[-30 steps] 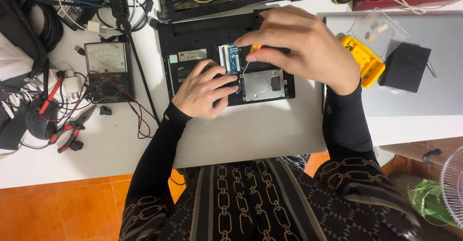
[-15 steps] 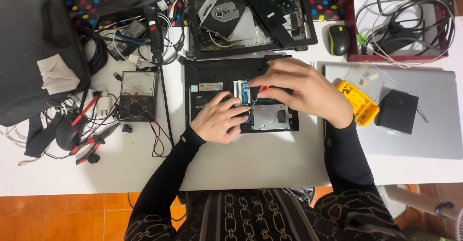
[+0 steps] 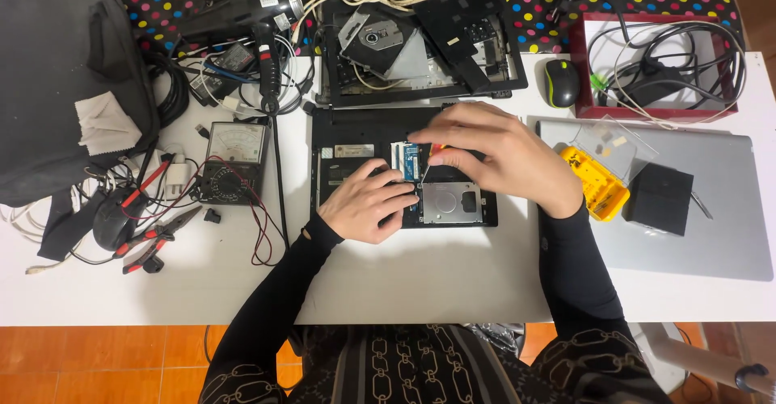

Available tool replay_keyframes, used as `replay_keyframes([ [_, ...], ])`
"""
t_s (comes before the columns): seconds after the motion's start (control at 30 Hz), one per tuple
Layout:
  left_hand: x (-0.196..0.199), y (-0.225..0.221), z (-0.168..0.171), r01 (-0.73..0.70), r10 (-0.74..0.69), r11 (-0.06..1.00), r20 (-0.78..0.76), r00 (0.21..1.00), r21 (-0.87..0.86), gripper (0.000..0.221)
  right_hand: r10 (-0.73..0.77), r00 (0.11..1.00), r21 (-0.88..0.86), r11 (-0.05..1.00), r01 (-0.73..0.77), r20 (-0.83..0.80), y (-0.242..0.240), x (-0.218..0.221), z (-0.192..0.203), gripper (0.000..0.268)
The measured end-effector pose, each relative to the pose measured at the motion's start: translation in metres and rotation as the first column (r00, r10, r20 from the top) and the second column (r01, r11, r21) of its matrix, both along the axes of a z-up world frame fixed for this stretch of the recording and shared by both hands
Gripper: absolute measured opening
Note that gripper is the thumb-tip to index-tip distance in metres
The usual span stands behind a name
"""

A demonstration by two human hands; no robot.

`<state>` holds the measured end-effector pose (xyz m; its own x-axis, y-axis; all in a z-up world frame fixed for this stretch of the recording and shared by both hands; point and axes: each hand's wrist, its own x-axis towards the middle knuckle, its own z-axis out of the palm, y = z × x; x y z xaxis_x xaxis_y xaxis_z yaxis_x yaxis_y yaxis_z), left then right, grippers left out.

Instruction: The person works on the open underside of a laptop, first seating a component into its bay by hand, then using a screwdriver to unscrew fasteners from the laptop's bottom panel and around the RAM module, manipulating the memory module and drive bay cover as they disassemble the device.

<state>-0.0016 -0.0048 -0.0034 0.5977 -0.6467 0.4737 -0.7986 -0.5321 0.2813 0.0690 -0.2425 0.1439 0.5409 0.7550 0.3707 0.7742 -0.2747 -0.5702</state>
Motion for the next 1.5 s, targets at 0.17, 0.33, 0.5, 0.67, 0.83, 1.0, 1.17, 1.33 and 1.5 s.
replay_keyframes([
  [0.17, 0.001, 0.000, 0.000, 0.001, -0.001, 1.000, -0.005, 1.000, 0.006, 0.026, 0.082, 0.989, 0.018, 0.996, -0.085, 0.121, -0.002, 0.002, -0.007, 0.038],
  [0.33, 0.001, 0.001, -0.001, 0.002, -0.004, 1.000, -0.052, 0.999, -0.027, 0.023, 0.031, 0.996, -0.007, 1.000, -0.030, 0.081, 0.001, -0.003, -0.001, 0.031],
  [0.5, 0.000, 0.001, 0.002, 0.009, -0.013, 0.998, -0.059, 0.998, -0.056, 0.024, 0.031, 0.999, -0.034, 0.999, -0.029, 0.041, -0.003, -0.005, -0.001, 0.030],
  [0.67, 0.001, 0.001, 0.002, -0.005, 0.000, 0.998, -0.080, 0.997, -0.060, 0.023, 0.128, 0.991, 0.046, 0.990, -0.130, 0.050, -0.005, -0.004, -0.002, 0.033],
  [0.83, 0.000, 0.002, 0.004, -0.001, -0.005, 0.998, -0.092, 0.996, -0.069, 0.024, 0.012, 1.000, -0.091, 0.996, -0.011, 0.005, -0.005, -0.006, -0.002, 0.030],
  [1.0, 0.001, 0.000, 0.004, -0.012, 0.004, 0.998, -0.103, 0.995, -0.070, 0.021, 0.126, 0.990, 0.017, 0.992, -0.127, 0.062, -0.012, -0.004, -0.002, 0.031],
  [1.17, 0.001, 0.002, 0.000, -0.029, 0.023, 0.998, -0.094, 0.995, -0.062, 0.019, 0.101, 0.990, -0.093, 0.991, -0.091, 0.102, -0.013, -0.003, -0.008, 0.038],
  [1.33, 0.001, 0.000, 0.002, -0.006, 0.004, 1.000, -0.081, 0.997, -0.026, 0.030, 0.026, 0.992, -0.099, 0.995, -0.014, 0.123, -0.016, 0.001, -0.011, 0.027],
  [1.5, 0.002, 0.002, 0.000, -0.010, 0.013, 1.000, -0.089, 0.996, 0.025, 0.031, 0.100, 0.987, -0.026, 0.995, -0.098, 0.127, -0.013, -0.004, 0.001, 0.039],
])
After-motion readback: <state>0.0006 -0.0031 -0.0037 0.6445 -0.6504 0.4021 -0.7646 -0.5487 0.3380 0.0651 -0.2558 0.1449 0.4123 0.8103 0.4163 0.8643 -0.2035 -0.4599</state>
